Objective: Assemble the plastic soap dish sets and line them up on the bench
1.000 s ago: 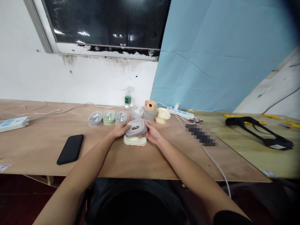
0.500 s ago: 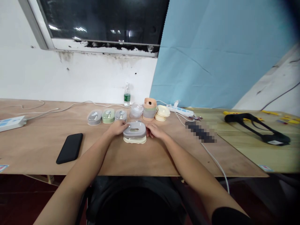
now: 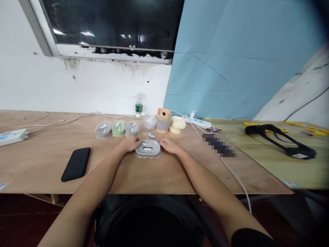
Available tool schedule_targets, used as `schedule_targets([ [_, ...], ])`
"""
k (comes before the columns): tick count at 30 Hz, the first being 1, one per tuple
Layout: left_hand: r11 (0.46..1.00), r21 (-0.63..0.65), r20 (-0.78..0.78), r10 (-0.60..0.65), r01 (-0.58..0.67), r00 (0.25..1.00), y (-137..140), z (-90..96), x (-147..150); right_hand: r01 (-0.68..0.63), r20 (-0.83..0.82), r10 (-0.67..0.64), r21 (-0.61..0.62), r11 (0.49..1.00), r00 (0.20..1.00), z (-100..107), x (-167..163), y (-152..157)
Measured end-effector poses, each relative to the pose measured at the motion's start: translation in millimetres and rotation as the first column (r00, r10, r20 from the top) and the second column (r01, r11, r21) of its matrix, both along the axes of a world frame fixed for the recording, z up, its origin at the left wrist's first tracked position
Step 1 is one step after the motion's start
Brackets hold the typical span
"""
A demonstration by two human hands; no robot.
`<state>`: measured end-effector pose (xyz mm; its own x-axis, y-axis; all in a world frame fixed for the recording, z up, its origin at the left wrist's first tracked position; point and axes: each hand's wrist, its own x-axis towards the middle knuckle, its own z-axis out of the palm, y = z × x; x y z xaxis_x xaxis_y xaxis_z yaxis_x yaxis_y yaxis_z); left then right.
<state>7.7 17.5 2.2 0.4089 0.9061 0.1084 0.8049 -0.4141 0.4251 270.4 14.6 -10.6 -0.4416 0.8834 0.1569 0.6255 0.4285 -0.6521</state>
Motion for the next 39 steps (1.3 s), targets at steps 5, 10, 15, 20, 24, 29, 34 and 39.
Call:
schedule_targets([
  [5,1.0,-0.008,-0.003,0.002,-0.002,1.0,0.9,-1.5,0.1,0.017,0.019,-0.017,0.021,1.0,1.0,1.9,0.7,-0.1],
  [10,1.0,-0.001,0.012,0.025,-0.025,1.0,2.0,-3.0,0.7,0.014,0.018,-0.014,0.013,1.0,1.0,1.4,0.7,0.1],
  [15,1.0,0.001,-0.03,0.021,-0.021,0.999,4.6,-5.6,0.2,0.009,0.011,-0.009,0.025,1.0,1.0,-0.8,0.4,1.5],
  [20,0.999,0.004,-0.013,0.032,-0.032,0.999,4.6,-7.9,0.7,0.005,0.034,-0.006,0.045,0.999,0.999,-0.6,1.3,2.2],
  [24,0.999,0.004,0.015,0.032,-0.032,0.999,2.8,-8.6,2.5,-0.008,0.124,-0.004,0.094,0.996,0.992,-0.5,2.1,2.6],
  [29,1.0,-0.022,0.01,0.005,-0.005,1.0,3.5,-8.2,2.4,-0.01,0.166,-0.012,0.13,0.991,0.986,0.0,1.5,2.6],
  [34,1.0,-0.014,0.01,-0.007,0.007,1.0,4.4,-9.0,1.9,0.073,0.156,-0.107,0.21,0.975,0.982,-0.1,-0.4,2.1],
  [39,1.0,-0.013,0.0,-0.01,0.01,1.0,3.9,-9.0,2.4,0.334,-0.039,-0.338,0.289,0.897,0.94,-5.3,0.9,7.7],
])
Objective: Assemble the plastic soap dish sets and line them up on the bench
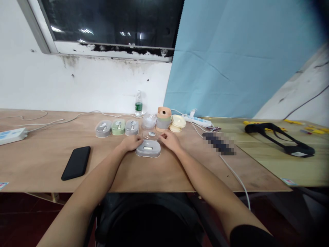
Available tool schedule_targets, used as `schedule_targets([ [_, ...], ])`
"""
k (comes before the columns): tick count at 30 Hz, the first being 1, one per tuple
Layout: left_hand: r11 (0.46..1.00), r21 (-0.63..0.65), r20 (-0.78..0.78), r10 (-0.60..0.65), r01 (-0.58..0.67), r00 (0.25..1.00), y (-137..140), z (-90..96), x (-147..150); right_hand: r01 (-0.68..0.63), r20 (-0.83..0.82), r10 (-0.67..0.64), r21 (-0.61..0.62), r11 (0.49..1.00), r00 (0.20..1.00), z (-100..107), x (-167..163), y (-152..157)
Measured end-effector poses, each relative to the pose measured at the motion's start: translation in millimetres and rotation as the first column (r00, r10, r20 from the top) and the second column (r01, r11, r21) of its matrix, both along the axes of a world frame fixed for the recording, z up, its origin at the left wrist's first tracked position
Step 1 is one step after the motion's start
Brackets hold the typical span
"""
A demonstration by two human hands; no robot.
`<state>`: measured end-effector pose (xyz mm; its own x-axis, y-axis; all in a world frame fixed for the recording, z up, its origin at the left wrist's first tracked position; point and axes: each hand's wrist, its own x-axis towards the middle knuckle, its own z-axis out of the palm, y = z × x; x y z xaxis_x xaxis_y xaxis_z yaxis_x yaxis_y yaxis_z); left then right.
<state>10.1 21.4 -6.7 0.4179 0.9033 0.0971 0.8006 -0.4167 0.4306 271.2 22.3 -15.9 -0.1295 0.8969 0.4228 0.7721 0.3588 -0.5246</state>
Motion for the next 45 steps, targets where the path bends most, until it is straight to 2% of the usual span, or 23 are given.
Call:
schedule_targets([
  [4,1.0,-0.009,0.017,0.004,-0.004,1.0,-0.5,0.6,0.2,-0.015,-0.03,0.017,0.046,0.999,0.999,-5.2,3.4,6.1],
  [11,1.0,-0.007,0.025,-0.002,0.002,1.0,-3.7,3.1,1.2,-0.157,-0.002,0.157,-0.082,0.984,0.988,-3.7,3.5,8.8],
  [15,1.0,-0.016,0.005,0.009,-0.009,1.0,-6.1,6.1,2.0,-0.127,0.086,0.141,-0.148,0.981,0.986,0.7,0.1,7.0],
  [19,1.0,-0.02,0.022,-0.009,0.01,1.0,-8.2,8.2,2.7,-0.142,0.098,0.158,-0.153,0.978,0.982,4.4,-3.9,3.7],
  [22,1.0,-0.029,0.039,-0.004,0.005,0.999,-9.3,8.8,2.6,-0.152,0.062,0.161,-0.127,0.98,0.985,4.0,-5.0,2.3],
  [24,0.999,-0.032,0.052,-0.004,0.005,0.999,-9.5,8.8,2.2,-0.114,0.008,0.116,-0.119,0.986,0.993,2.1,-3.6,3.2],
  [27,1.0,-0.025,0.085,-0.011,0.013,0.996,-8.6,8.3,1.2,-0.055,-0.153,0.033,-0.143,0.988,0.988,-0.3,1.6,6.1],
  [30,1.0,0.009,0.149,0.019,-0.021,0.989,-6.5,7.5,0.3,-0.065,-0.339,0.008,-0.155,0.986,0.941,1.1,7.1,6.8],
  [32,0.997,0.045,0.223,0.058,-0.07,0.973,-5.1,7.2,-0.3,-0.12,-0.404,0.055,-0.139,0.983,0.913,3.9,8.6,4.7],
  [35,0.989,0.079,0.355,0.087,-0.123,0.931,-3.8,7.5,-1.2,-0.196,-0.382,0.144,-0.099,0.976,0.913,8.4,6.1,-1.3],
  [39,0.986,0.117,0.464,0.05,-0.117,0.884,-3.7,8.8,-1.4,-0.256,-0.278,0.227,-0.075,0.964,0.933,14.6,-1.6,-10.1],
  [45,0.991,0.098,0.531,0.023,-0.089,0.847,-6.3,11.2,0.4,-0.375,-0.387,0.322,-0.069,0.924,0.864,25.7,-5.4,-19.9],
])
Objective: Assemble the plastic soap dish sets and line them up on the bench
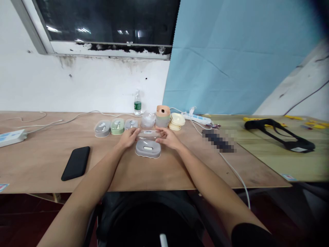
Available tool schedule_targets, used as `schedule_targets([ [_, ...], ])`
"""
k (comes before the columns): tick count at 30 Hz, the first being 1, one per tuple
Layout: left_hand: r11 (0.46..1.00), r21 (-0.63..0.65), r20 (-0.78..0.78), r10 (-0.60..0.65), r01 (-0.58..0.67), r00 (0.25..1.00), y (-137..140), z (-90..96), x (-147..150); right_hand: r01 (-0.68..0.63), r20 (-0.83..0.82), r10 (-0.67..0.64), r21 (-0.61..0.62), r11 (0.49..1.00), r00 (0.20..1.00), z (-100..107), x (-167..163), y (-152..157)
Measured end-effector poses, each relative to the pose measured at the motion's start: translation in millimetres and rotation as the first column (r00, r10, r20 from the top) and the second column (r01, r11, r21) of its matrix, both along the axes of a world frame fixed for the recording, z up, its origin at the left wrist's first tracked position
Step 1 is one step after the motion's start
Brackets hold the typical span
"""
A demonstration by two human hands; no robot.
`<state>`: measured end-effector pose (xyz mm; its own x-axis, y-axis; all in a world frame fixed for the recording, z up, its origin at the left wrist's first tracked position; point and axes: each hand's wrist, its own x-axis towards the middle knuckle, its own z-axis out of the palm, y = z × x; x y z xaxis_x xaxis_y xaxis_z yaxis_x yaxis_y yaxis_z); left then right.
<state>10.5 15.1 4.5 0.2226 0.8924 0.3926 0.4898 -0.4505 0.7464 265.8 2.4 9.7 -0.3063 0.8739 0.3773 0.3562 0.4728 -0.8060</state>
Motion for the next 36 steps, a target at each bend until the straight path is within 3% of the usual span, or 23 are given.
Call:
schedule_targets([
  [9,0.995,-0.064,-0.065,-0.079,0.075,0.995,-2.9,-1.2,0.7,-0.259,-0.022,0.261,-0.222,0.94,0.965,-11.1,-1.7,-3.9],
  [14,0.996,-0.028,-0.196,-0.092,0.088,0.976,-4.7,0.6,-1.2,-0.317,0.094,0.333,-0.15,0.936,0.938,-9.6,-1.2,-5.9],
  [20,0.995,-0.046,-0.329,-0.1,0.09,0.939,-9.1,4.8,-0.1,-0.307,0.324,0.304,-0.043,0.951,0.896,-2.2,-3.3,-11.2],
  [36,0.997,-0.034,-0.347,-0.082,0.075,0.934,-7.8,5.5,-0.9,-0.29,0.387,0.276,-0.024,0.957,0.88,-4.0,-6.4,-12.9],
])
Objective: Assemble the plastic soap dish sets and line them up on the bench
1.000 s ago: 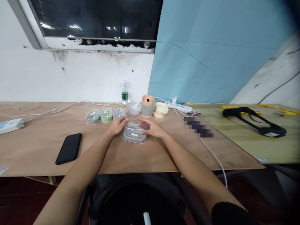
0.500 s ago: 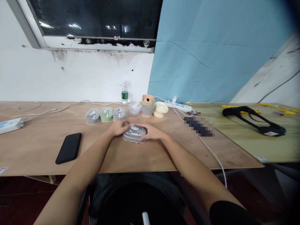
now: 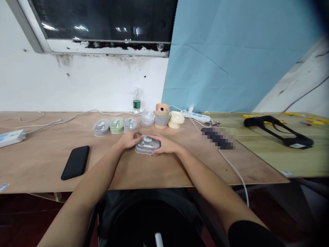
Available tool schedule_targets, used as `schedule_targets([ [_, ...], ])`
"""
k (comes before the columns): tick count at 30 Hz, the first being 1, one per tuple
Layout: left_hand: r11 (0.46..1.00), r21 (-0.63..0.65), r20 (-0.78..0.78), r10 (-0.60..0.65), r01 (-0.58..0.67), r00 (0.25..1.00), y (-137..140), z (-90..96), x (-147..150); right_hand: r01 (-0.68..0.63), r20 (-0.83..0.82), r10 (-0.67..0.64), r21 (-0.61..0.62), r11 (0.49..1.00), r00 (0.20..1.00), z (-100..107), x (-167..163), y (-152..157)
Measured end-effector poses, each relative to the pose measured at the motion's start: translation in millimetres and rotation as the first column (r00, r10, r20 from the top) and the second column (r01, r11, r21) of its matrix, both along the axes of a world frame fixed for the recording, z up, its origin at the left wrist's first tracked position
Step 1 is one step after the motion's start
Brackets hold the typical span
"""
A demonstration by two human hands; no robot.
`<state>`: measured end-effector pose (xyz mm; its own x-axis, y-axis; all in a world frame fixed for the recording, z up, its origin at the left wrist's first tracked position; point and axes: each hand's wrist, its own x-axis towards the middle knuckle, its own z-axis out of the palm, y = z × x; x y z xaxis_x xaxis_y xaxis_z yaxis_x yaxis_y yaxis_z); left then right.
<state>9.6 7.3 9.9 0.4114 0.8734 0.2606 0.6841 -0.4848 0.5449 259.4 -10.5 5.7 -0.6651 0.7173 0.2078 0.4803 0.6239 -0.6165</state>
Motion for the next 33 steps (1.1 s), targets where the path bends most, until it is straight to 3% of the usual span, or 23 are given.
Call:
schedule_targets([
  [7,0.999,0.025,-0.022,0.032,-0.032,0.999,1.3,-1.2,1.3,0.079,0.006,-0.079,0.022,0.997,0.997,-8.9,0.9,6.2],
  [18,0.999,0.015,-0.038,0.053,-0.052,0.998,4.8,-6.3,1.7,0.099,0.012,-0.1,0.052,0.994,0.995,-9.3,3.2,6.8],
  [24,1.0,-0.009,-0.036,-0.016,0.015,0.999,5.5,-8.0,1.5,0.107,0.012,-0.11,0.135,0.985,0.994,-10.9,1.0,7.2],
  [29,0.996,-0.087,0.141,0.003,0.01,0.99,9.3,-10.5,2.7,0.129,-0.008,-0.132,0.271,0.954,0.991,-9.2,-2.2,4.5],
  [33,0.953,-0.293,0.39,0.047,0.076,0.919,14.9,-9.9,2.4,0.142,-0.026,-0.143,0.372,0.917,0.989,-8.2,-3.7,3.8],
])
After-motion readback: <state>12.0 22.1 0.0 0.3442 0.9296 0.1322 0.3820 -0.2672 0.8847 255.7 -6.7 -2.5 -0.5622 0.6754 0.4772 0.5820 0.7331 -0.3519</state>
